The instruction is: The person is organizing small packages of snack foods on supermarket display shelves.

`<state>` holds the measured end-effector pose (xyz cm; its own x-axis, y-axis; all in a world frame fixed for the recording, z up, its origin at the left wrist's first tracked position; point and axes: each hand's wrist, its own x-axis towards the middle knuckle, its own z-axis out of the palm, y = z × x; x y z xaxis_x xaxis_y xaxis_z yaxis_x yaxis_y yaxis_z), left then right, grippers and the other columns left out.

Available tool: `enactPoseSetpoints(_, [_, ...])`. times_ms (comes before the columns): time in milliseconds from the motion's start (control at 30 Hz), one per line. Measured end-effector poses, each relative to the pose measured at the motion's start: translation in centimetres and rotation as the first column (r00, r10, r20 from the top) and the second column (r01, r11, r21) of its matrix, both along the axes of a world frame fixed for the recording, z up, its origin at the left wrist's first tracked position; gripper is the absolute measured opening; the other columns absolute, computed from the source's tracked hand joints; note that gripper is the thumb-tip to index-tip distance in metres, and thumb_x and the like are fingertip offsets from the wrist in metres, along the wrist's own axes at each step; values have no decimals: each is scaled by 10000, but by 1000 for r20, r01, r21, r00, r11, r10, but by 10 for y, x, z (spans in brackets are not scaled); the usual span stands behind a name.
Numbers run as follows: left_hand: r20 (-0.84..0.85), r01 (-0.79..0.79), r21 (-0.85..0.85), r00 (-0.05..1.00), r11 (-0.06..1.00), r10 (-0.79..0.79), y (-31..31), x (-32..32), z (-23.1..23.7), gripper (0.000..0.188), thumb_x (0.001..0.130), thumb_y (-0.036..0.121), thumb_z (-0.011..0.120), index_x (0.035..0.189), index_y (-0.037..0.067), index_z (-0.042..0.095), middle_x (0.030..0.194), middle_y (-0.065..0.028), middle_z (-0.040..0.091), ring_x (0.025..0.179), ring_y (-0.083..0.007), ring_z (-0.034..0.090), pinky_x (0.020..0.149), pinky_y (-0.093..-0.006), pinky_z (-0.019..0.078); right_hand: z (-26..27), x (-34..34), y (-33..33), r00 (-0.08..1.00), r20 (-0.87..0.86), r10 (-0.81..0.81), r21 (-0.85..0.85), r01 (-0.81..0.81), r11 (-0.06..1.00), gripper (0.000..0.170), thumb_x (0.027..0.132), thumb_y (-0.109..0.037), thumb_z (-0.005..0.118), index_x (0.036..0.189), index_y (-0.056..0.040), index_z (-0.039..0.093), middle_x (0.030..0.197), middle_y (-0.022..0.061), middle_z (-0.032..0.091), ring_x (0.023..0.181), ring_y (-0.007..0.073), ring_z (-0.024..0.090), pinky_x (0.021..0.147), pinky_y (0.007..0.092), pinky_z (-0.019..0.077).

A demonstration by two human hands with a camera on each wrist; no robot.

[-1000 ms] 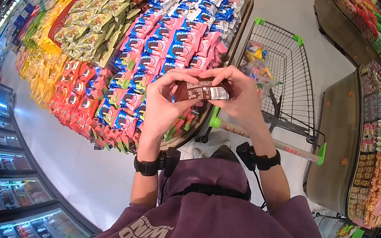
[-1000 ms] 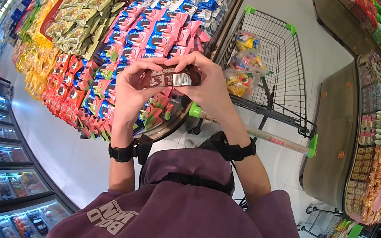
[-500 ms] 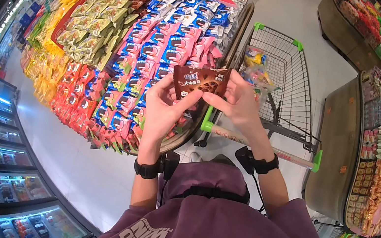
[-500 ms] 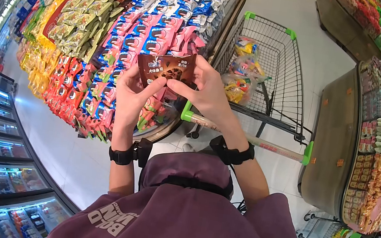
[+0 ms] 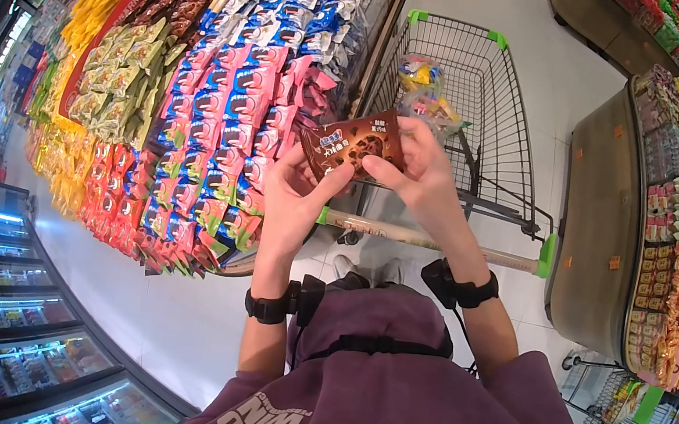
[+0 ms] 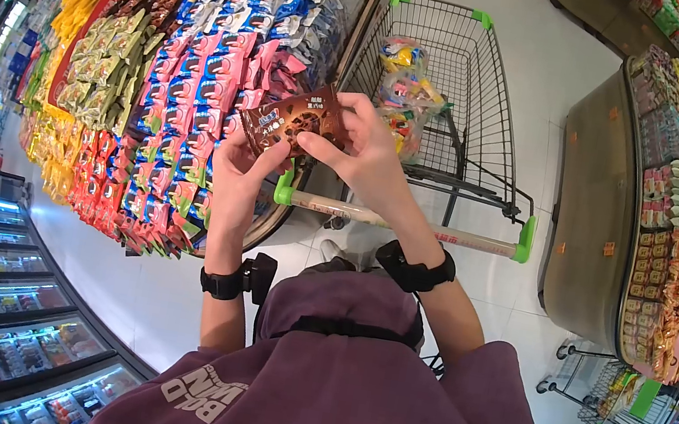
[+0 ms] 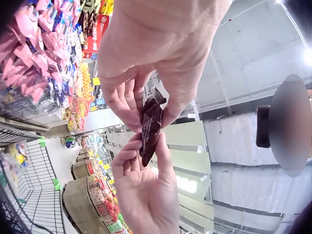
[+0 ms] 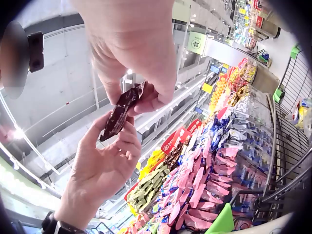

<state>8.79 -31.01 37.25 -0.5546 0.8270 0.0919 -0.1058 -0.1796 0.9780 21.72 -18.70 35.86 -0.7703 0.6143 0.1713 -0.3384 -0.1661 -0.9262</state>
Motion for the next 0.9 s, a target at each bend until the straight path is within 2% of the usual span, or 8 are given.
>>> enactPoseSetpoints(167, [17,-32,0,999,1000,32,-3,17,-7,328,880,9,695,1189,-34,595,994,-54,695,808,-72,630,692,-227,520,-1,14,4,998,69,10,-112,-2,994,422,924,-122,684,1247,-11,435,1096,115,679,983,126,635,863,278,513])
enactPoseSetpoints(333, [82,-75,4,994,997,74,-11,27,-26,297,886,27,699,1162,-29,605,930,-51,694,732,-76,619,664,-221,497,-13,18,2,997,80,21,-67,-16,998,395,953,-119,640,1261,-10,417,1094,140,675,959,147,652,816,280,551])
enactPoseSetpoints(367, [68,-89,10,994,996,88,-11,29,-27,238,949,117,639,1136,-29,618,907,-61,695,696,-97,624,634,-229,482,-14,18,0,996,78,30,-92,-23,996,391,955,-116,638,1259,-9,417,1097,141,675,956,147,653,813,285,557])
enactPoseSetpoints(467, [143,-104,53,985,993,95,-12,29,-25,279,1008,210,549,1119,-35,625,887,-78,693,690,-125,634,625,-239,474,-10,22,2,997,66,32,-96,-26,995,384,955,-113,636,1252,-7,416,1101,141,674,949,152,660,802,297,572])
enactPoseSetpoints(500, [44,-117,72,992,991,114,-11,29,-27,388,1051,278,420,1142,-52,601,924,-123,688,708,-175,642,645,-284,495,-9,23,3,998,59,29,-91,-24,996,383,954,-113,637,1249,-7,416,1102,141,674,947,154,662,797,300,577])
enactPoseSetpoints(633, [66,-145,37,988,989,143,-13,32,-29,286,1018,176,501,1146,-60,599,932,-117,686,714,-183,658,646,-282,504,-6,26,10,995,89,39,-99,-30,995,366,950,-110,642,1222,-6,421,1089,136,676,949,163,670,770,304,588])
enactPoseSetpoints(800, [47,-175,18,984,984,174,-13,37,-21,227,998,116,531,1120,-61,605,933,-114,689,694,-173,666,625,-268,506,-15,25,16,993,115,22,-94,-11,996,202,986,-191,601,1034,-30,489,895,102,680,709,131,661,595,254,533])
enactPoseSetpoints(900, [38,-204,10,978,979,203,-9,42,-18,219,1001,125,534,1097,-57,607,937,-110,693,678,-164,666,600,-259,497,-20,24,20,990,140,21,-93,-8,996,232,1014,-253,552,919,-47,508,718,56,625,546,108,590,495,234,463])
